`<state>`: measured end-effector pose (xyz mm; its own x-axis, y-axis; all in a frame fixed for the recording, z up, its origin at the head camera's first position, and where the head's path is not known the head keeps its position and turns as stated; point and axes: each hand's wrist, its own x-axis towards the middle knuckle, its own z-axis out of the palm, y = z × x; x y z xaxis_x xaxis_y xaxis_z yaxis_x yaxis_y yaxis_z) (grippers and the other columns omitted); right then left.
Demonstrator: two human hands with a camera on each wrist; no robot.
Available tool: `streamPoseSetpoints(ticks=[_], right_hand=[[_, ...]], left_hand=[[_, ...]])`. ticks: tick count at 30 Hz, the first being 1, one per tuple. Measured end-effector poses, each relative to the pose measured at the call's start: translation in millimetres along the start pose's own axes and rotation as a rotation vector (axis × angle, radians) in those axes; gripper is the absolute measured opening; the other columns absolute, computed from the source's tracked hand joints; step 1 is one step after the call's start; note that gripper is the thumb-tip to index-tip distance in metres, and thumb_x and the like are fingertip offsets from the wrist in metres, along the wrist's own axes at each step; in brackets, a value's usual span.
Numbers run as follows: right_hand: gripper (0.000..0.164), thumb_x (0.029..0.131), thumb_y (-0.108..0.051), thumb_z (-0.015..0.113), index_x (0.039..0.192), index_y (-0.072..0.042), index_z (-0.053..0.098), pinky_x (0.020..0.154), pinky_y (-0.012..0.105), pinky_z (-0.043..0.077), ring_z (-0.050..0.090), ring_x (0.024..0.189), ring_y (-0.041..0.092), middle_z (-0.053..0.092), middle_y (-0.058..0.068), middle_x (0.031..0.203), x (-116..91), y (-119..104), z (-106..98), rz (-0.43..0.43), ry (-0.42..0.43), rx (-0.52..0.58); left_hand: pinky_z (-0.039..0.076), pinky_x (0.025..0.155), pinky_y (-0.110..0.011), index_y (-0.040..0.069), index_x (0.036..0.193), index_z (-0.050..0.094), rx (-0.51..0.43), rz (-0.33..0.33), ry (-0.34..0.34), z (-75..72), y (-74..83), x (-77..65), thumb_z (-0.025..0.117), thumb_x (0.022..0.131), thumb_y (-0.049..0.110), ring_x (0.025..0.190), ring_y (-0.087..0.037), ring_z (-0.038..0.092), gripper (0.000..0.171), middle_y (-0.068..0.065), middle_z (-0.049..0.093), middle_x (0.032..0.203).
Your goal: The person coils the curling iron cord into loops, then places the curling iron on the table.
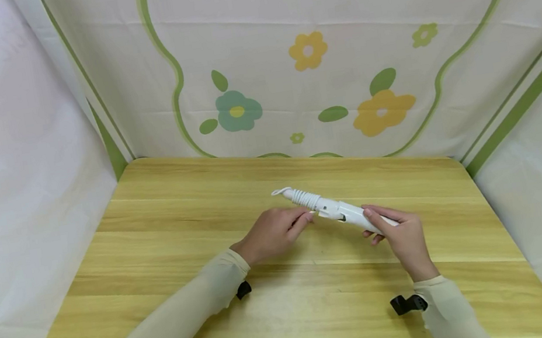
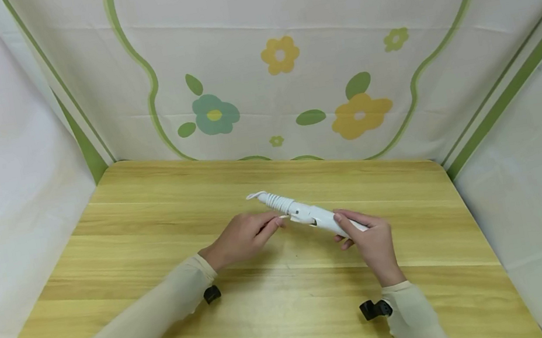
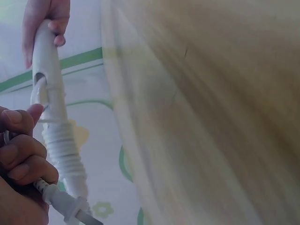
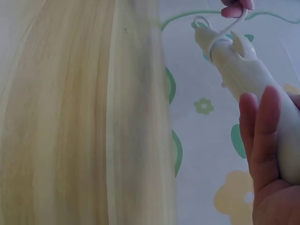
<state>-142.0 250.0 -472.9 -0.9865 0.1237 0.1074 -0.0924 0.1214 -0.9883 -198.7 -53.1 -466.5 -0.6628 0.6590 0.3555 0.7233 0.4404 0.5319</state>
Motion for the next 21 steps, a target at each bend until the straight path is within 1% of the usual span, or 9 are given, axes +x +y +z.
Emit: streamPoseSetpoints(ticks=[3, 6, 8, 10, 13, 15, 16, 18, 21], right_hand=[[0.038, 0.104, -0.018, 0.078, 0.128, 0.011, 0.075, 0.056, 0.032, 0.062, 0.080, 0.069, 0.022, 0.084, -0.004, 0.105, -1, -1, -1, 0.012, -0.062, -0.063], [0.037, 0.104, -0.019, 0.077, 0.128, 0.009, 0.075, 0.056, 0.034, 0.062, 0.080, 0.070, 0.025, 0.084, -0.004, 0.104, -2, -1, -3, 0.018, -0.129, -0.115], [0.037, 0.105, -0.019, 0.077, 0.129, 0.008, 0.076, 0.056, 0.035, 0.063, 0.080, 0.071, 0.028, 0.084, -0.002, 0.105, -3, -2, -4, 0.017, -0.180, -0.145], [0.035, 0.105, -0.020, 0.077, 0.128, 0.006, 0.077, 0.057, 0.037, 0.063, 0.080, 0.072, 0.029, 0.084, 0.002, 0.105, -4, -2, -5, 0.011, -0.234, -0.179], [0.031, 0.105, -0.019, 0.077, 0.126, 0.004, 0.079, 0.056, 0.040, 0.063, 0.079, 0.071, 0.030, 0.084, 0.011, 0.105, -4, -3, -6, -0.001, -0.314, -0.218], [0.028, 0.104, -0.018, 0.077, 0.125, 0.002, 0.080, 0.056, 0.042, 0.063, 0.077, 0.067, 0.028, 0.083, 0.015, 0.104, -5, -4, -8, -0.004, -0.364, -0.246], [0.027, 0.104, -0.017, 0.077, 0.124, 0.001, 0.080, 0.055, 0.042, 0.063, 0.076, 0.065, 0.028, 0.083, 0.016, 0.104, -5, -4, -9, -0.006, -0.387, -0.257], [0.025, 0.104, -0.016, 0.076, 0.124, 0.000, 0.081, 0.054, 0.043, 0.062, 0.074, 0.061, 0.027, 0.083, 0.015, 0.106, -5, -5, -11, -0.006, -0.428, -0.264], [0.024, 0.105, -0.012, 0.074, 0.124, 0.002, 0.080, 0.052, 0.043, 0.061, 0.074, 0.059, 0.030, 0.084, 0.008, 0.109, -5, -7, -14, -0.017, -0.484, -0.242]], left_hand=[[0.044, 0.066, -0.022, 0.014, 0.107, 0.078, 0.027, 0.015, 0.006, -6.2, -1.3, 1.1, 0.056, 0.116, 0.025, 0.063, 0.000, 0.042, 0.026, 0.005, 0.072, 0.081], [0.043, 0.065, -0.022, 0.014, 0.105, 0.079, 0.043, 0.041, -0.017, -11.4, -2.9, 1.9, 0.059, 0.115, 0.024, 0.061, 0.000, 0.042, 0.024, 0.005, 0.075, 0.084], [0.042, 0.064, -0.020, 0.015, 0.102, 0.077, 0.043, 0.060, -0.037, -14.6, -3.9, 1.6, 0.059, 0.114, 0.025, 0.059, 0.001, 0.041, 0.024, 0.006, 0.071, 0.079], [0.039, 0.061, -0.019, 0.015, 0.098, 0.076, 0.037, 0.081, -0.062, -17.5, -5.0, 1.7, 0.060, 0.114, 0.026, 0.057, 0.002, 0.038, 0.025, 0.010, 0.063, 0.073], [0.035, 0.060, -0.017, 0.017, 0.091, 0.073, 0.028, 0.111, -0.127, -20.9, -6.7, 2.0, 0.061, 0.113, 0.028, 0.056, 0.003, 0.034, 0.027, 0.012, 0.050, 0.067], [0.033, 0.060, -0.017, 0.017, 0.090, 0.073, 0.012, 0.127, -0.176, -22.7, -7.9, 2.0, 0.063, 0.112, 0.029, 0.056, 0.003, 0.033, 0.027, 0.014, 0.047, 0.066], [0.032, 0.059, -0.017, 0.018, 0.091, 0.074, 0.002, 0.131, -0.201, -23.2, -8.6, 1.9, 0.063, 0.112, 0.030, 0.057, 0.003, 0.033, 0.027, 0.014, 0.046, 0.066], [0.034, 0.060, -0.017, 0.018, 0.095, 0.076, -0.040, 0.130, -0.240, -24.2, -9.4, 1.7, 0.065, 0.112, 0.031, 0.058, 0.004, 0.036, 0.024, 0.015, 0.051, 0.068], [0.036, 0.062, -0.018, 0.021, 0.099, 0.079, -0.127, 0.110, -0.289, -24.7, -9.7, 1.3, 0.065, 0.112, 0.033, 0.061, 0.004, 0.038, 0.023, 0.015, 0.056, 0.072]])
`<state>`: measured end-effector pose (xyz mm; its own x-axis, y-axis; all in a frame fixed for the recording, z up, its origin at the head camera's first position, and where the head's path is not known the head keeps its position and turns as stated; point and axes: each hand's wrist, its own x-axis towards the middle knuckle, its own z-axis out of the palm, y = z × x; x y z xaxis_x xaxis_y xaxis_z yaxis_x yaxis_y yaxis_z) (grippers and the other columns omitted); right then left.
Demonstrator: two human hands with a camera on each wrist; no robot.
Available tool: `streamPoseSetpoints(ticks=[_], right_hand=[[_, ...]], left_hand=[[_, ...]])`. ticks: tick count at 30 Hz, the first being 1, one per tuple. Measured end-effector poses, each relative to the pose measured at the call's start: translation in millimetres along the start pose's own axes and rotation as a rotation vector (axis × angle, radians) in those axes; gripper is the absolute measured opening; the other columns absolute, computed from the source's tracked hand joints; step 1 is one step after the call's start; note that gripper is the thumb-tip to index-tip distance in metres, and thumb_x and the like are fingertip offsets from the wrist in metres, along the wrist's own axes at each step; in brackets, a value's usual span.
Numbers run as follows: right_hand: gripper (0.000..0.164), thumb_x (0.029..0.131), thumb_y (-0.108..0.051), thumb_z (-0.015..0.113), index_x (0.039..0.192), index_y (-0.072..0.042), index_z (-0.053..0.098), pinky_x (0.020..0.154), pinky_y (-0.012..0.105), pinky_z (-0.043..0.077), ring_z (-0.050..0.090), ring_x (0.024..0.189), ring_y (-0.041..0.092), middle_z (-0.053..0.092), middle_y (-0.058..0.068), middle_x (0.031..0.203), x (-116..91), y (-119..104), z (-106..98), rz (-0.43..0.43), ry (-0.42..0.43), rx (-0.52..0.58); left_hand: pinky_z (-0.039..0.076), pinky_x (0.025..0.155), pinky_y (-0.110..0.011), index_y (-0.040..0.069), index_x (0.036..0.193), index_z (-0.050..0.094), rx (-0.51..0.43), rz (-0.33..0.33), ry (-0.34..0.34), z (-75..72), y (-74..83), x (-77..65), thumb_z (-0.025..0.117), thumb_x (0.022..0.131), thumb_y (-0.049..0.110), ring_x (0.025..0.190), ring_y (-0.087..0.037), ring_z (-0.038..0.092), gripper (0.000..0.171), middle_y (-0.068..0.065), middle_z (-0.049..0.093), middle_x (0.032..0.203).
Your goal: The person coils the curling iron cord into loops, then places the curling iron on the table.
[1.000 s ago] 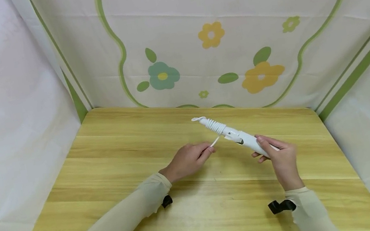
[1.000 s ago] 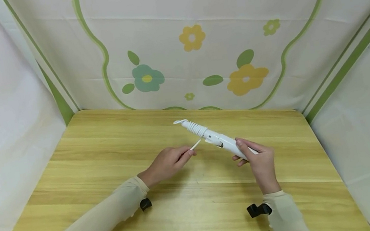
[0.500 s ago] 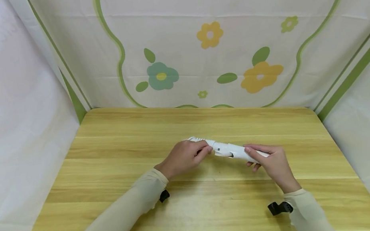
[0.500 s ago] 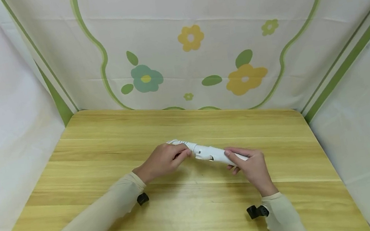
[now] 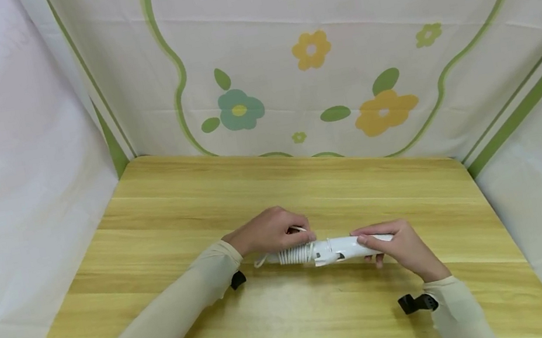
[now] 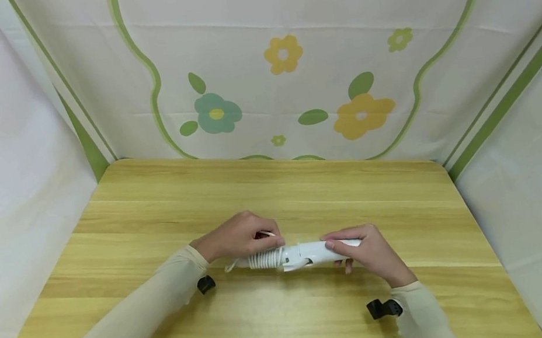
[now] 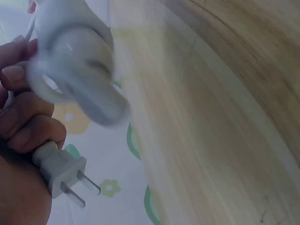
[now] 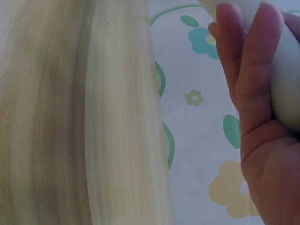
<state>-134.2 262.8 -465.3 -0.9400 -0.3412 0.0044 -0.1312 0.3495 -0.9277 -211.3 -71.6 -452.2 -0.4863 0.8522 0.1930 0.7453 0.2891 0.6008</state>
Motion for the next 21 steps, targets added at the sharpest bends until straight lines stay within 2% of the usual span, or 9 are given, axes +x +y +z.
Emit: streamPoseSetpoints(ticks=[4, 7, 10, 13, 18, 21], right_hand=[[0.023, 0.106, -0.005, 0.070, 0.124, 0.008, 0.078, 0.048, 0.041, 0.059, 0.075, 0.061, 0.029, 0.085, 0.002, 0.110, -3, -1, -4, -0.056, -0.054, 0.078], [0.022, 0.106, 0.002, 0.066, 0.123, 0.013, 0.076, 0.047, 0.038, 0.058, 0.075, 0.061, 0.023, 0.085, 0.004, 0.110, -4, -1, -6, -0.101, -0.087, 0.154], [0.021, 0.105, 0.007, 0.064, 0.121, 0.013, 0.076, 0.045, 0.037, 0.057, 0.074, 0.060, 0.024, 0.084, 0.006, 0.111, -5, 0, -7, -0.121, -0.112, 0.217], [0.021, 0.103, 0.010, 0.064, 0.119, 0.010, 0.078, 0.043, 0.036, 0.056, 0.074, 0.059, 0.027, 0.084, 0.007, 0.112, -6, 1, -8, -0.119, -0.120, 0.240], [0.027, 0.104, 0.011, 0.060, 0.119, 0.002, 0.082, 0.044, 0.033, 0.056, 0.076, 0.062, 0.024, 0.084, 0.008, 0.112, -7, 3, -10, -0.127, -0.112, 0.293], [0.032, 0.107, 0.009, 0.056, 0.120, -0.002, 0.083, 0.046, 0.029, 0.057, 0.078, 0.065, 0.022, 0.084, 0.008, 0.113, -8, 3, -13, -0.139, -0.096, 0.366]], left_hand=[[0.037, 0.062, -0.020, 0.024, 0.098, 0.078, -0.140, -0.020, -0.044, 1.4, 1.2, -0.2, 0.064, 0.113, 0.034, 0.060, 0.002, 0.038, 0.023, 0.013, 0.058, 0.072], [0.040, 0.064, -0.021, 0.026, 0.098, 0.078, -0.250, -0.034, -0.061, 2.7, 2.8, 0.3, 0.064, 0.113, 0.035, 0.064, 0.001, 0.042, 0.022, 0.008, 0.066, 0.079], [0.047, 0.071, -0.021, 0.024, 0.100, 0.078, -0.372, -0.045, -0.084, 5.5, 4.2, 1.3, 0.066, 0.112, 0.032, 0.073, 0.000, 0.050, 0.019, 0.000, 0.074, 0.091], [0.049, 0.075, -0.022, 0.022, 0.102, 0.077, -0.455, -0.056, -0.109, 9.1, 5.2, 1.9, 0.067, 0.111, 0.030, 0.079, -0.002, 0.054, 0.016, -0.006, 0.076, 0.099], [0.046, 0.068, -0.024, 0.017, 0.106, 0.076, -0.512, -0.096, -0.092, 13.2, 3.3, 1.5, 0.062, 0.113, 0.030, 0.070, -0.005, 0.049, 0.020, -0.011, 0.065, 0.085], [0.045, 0.067, -0.025, 0.015, 0.109, 0.076, -0.555, -0.118, -0.054, 13.2, 0.4, 2.3, 0.059, 0.115, 0.028, 0.068, -0.007, 0.048, 0.022, -0.006, 0.058, 0.080]])
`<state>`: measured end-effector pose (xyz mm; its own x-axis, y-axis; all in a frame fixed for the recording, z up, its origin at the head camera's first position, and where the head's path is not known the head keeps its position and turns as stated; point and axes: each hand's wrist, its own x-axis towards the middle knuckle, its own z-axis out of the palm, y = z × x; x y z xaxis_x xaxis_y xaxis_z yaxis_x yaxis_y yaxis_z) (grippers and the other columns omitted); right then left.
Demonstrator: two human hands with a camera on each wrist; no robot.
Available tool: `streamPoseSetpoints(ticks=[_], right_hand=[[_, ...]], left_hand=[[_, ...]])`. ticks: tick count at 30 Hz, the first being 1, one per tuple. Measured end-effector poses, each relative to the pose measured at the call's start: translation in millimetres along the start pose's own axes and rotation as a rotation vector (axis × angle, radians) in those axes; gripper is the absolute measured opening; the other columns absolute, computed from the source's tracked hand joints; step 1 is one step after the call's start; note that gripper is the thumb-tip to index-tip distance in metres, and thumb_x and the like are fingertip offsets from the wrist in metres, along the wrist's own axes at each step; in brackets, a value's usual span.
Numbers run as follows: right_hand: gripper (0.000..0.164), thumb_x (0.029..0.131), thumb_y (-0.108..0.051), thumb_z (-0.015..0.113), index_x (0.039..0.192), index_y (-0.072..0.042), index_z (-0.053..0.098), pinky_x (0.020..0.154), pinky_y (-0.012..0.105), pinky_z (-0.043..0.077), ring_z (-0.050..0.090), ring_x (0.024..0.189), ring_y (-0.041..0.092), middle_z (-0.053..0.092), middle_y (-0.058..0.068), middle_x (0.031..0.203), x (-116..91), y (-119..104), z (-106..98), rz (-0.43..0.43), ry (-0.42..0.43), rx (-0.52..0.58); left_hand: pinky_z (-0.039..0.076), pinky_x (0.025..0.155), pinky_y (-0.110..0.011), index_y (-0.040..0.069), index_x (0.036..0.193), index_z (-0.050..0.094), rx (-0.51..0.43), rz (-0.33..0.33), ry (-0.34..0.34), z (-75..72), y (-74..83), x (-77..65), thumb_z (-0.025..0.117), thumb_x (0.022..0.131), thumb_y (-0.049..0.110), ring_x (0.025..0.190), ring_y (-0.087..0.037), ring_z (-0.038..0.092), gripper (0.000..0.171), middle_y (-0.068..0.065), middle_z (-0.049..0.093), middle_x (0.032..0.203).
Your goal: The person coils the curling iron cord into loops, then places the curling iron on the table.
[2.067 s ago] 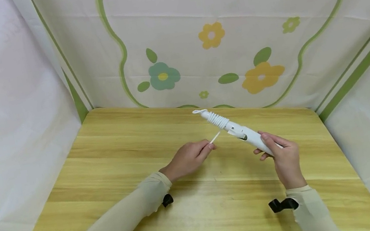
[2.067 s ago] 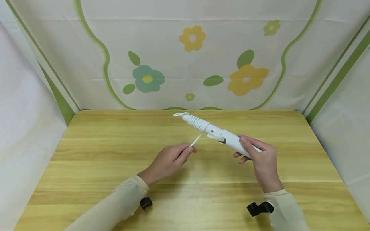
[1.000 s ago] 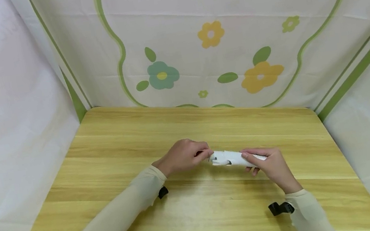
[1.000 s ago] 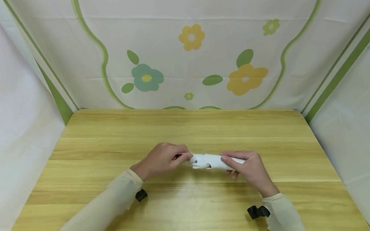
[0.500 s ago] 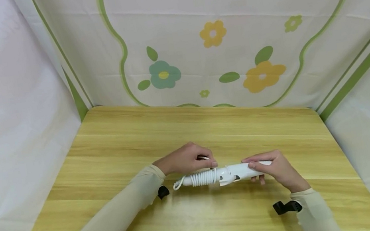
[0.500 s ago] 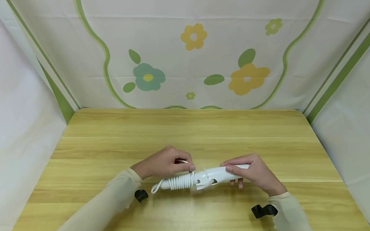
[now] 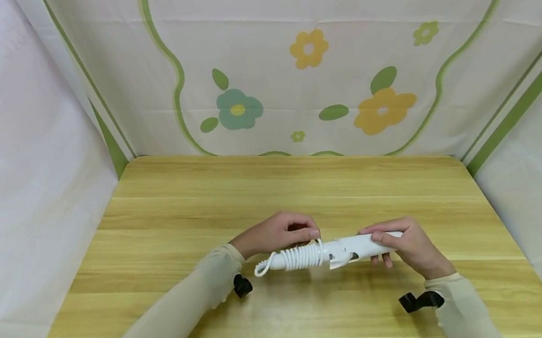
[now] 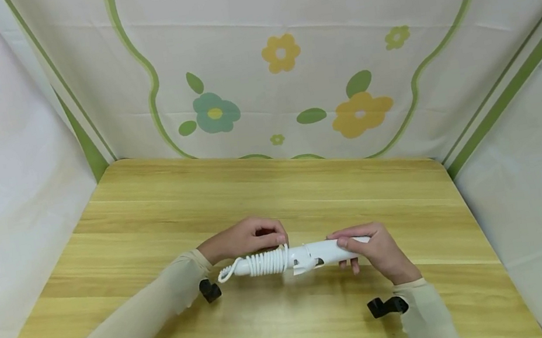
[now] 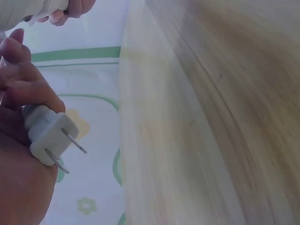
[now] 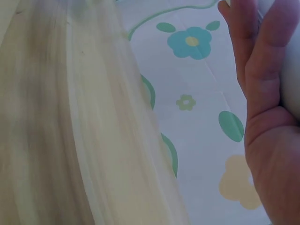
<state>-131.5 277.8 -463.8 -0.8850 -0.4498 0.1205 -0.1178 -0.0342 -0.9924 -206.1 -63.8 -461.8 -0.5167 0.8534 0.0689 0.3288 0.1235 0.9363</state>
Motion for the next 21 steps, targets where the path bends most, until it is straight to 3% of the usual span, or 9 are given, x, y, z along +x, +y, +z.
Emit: streamPoseSetpoints(ticks=[4, 7, 11, 15, 21], right_hand=[[0.035, 0.109, 0.007, 0.054, 0.120, -0.006, 0.084, 0.049, 0.026, 0.057, 0.079, 0.067, 0.018, 0.084, 0.008, 0.115, 0, -1, -2, -0.017, 0.012, 0.065], [0.036, 0.110, 0.008, 0.053, 0.122, -0.006, 0.083, 0.049, 0.025, 0.057, 0.078, 0.068, 0.016, 0.083, 0.009, 0.115, 1, -2, -3, -0.045, -0.010, 0.078], [0.037, 0.110, 0.009, 0.051, 0.122, -0.004, 0.083, 0.048, 0.025, 0.057, 0.078, 0.067, 0.018, 0.083, 0.012, 0.114, 2, 0, -2, -0.072, -0.026, 0.100], [0.039, 0.111, 0.006, 0.049, 0.122, -0.007, 0.084, 0.048, 0.024, 0.056, 0.078, 0.067, 0.018, 0.084, 0.011, 0.110, 1, 0, -1, -0.073, 0.011, 0.117], [0.037, 0.113, 0.004, 0.048, 0.120, -0.003, 0.083, 0.050, 0.023, 0.056, 0.078, 0.069, 0.018, 0.083, 0.011, 0.112, 3, -2, 5, -0.051, 0.135, 0.196]], left_hand=[[0.044, 0.069, -0.026, 0.011, 0.110, 0.075, -0.046, 0.010, 0.026, -3.1, -0.6, 0.9, 0.057, 0.116, 0.023, 0.071, -0.009, 0.048, 0.023, 0.003, 0.055, 0.081], [0.043, 0.068, -0.026, 0.009, 0.107, 0.075, -0.063, 0.021, 0.026, -2.7, -0.9, 1.5, 0.058, 0.115, 0.022, 0.069, -0.010, 0.046, 0.023, 0.002, 0.054, 0.079], [0.045, 0.072, -0.026, 0.012, 0.107, 0.076, -0.075, 0.017, 0.036, 0.4, 0.7, 1.1, 0.060, 0.115, 0.027, 0.075, -0.010, 0.050, 0.023, 0.004, 0.059, 0.084], [0.046, 0.075, -0.025, 0.011, 0.113, 0.075, -0.117, 0.021, 0.071, 4.9, 3.6, 2.1, 0.056, 0.116, 0.031, 0.080, -0.007, 0.052, 0.028, 0.005, 0.063, 0.092], [0.042, 0.056, -0.028, -0.007, 0.116, 0.066, -0.206, 0.094, 0.127, 9.8, 4.8, 3.9, 0.046, 0.117, 0.012, 0.059, -0.012, 0.046, 0.028, -0.010, 0.058, 0.083]])
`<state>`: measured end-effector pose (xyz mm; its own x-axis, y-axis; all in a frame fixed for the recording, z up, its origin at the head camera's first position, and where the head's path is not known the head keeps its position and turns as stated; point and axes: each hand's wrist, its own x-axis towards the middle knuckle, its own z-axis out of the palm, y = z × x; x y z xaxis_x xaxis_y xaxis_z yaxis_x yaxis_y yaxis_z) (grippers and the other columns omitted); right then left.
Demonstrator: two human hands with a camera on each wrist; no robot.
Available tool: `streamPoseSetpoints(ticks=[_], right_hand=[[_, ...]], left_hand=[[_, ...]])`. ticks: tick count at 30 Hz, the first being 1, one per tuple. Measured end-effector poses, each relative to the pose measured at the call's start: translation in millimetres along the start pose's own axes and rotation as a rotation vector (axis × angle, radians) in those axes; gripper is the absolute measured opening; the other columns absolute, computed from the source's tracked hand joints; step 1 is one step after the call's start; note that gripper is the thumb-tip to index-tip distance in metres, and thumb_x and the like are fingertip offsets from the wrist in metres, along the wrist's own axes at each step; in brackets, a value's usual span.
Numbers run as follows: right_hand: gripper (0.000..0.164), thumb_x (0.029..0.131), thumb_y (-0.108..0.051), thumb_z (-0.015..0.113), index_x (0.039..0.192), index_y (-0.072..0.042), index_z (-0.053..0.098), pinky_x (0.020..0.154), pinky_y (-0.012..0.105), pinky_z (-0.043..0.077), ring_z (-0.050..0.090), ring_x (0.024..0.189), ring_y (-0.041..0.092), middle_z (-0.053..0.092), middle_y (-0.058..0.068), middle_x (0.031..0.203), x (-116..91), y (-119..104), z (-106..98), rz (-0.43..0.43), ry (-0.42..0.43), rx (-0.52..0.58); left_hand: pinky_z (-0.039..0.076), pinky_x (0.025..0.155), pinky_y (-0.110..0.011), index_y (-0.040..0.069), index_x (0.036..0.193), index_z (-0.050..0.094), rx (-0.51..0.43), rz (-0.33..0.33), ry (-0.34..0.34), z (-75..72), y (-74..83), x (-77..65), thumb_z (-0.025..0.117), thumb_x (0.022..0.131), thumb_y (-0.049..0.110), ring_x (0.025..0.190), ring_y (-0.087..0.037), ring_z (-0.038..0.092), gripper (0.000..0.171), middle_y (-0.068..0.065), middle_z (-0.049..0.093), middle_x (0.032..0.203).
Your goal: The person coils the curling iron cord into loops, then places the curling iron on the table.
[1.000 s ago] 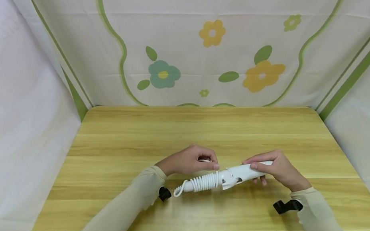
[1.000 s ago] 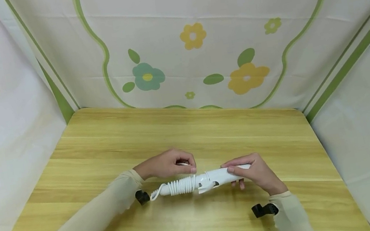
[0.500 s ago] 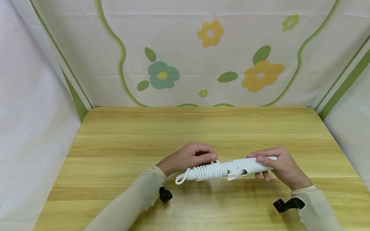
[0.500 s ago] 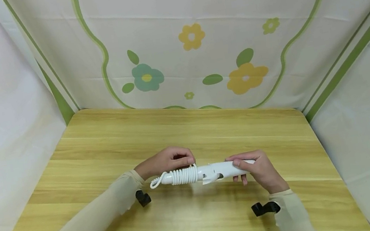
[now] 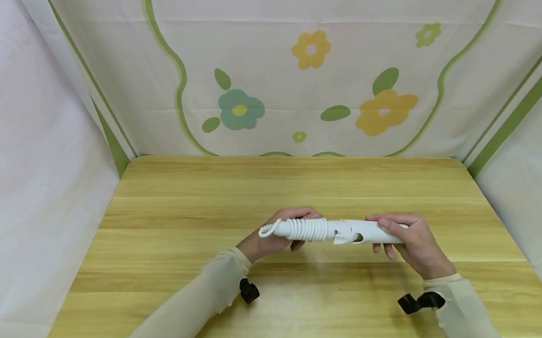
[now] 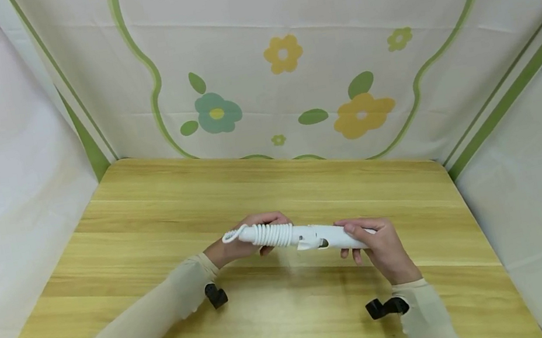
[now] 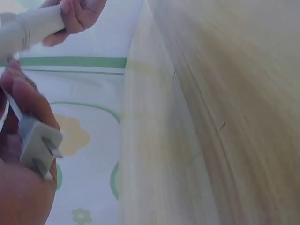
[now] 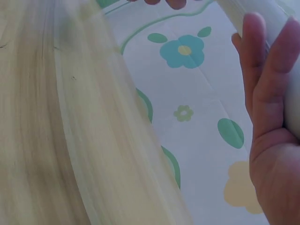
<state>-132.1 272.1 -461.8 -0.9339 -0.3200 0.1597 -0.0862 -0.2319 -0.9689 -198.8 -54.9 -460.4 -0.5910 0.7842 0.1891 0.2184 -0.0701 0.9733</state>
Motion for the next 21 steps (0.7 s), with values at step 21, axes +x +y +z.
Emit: streamPoseSetpoints(ticks=[21], right_hand=[[0.028, 0.109, -0.002, 0.063, 0.123, 0.022, 0.070, 0.054, 0.029, 0.061, 0.079, 0.066, 0.021, 0.082, 0.012, 0.110, 15, 15, 24, -0.086, 0.369, -0.139]], left_hand=[[0.044, 0.054, -0.040, 0.005, 0.140, 0.068, 0.045, -0.243, 0.203, 14.5, -7.2, -2.2, 0.042, 0.121, 0.025, 0.055, -0.011, 0.050, 0.038, -0.001, 0.064, 0.085]])
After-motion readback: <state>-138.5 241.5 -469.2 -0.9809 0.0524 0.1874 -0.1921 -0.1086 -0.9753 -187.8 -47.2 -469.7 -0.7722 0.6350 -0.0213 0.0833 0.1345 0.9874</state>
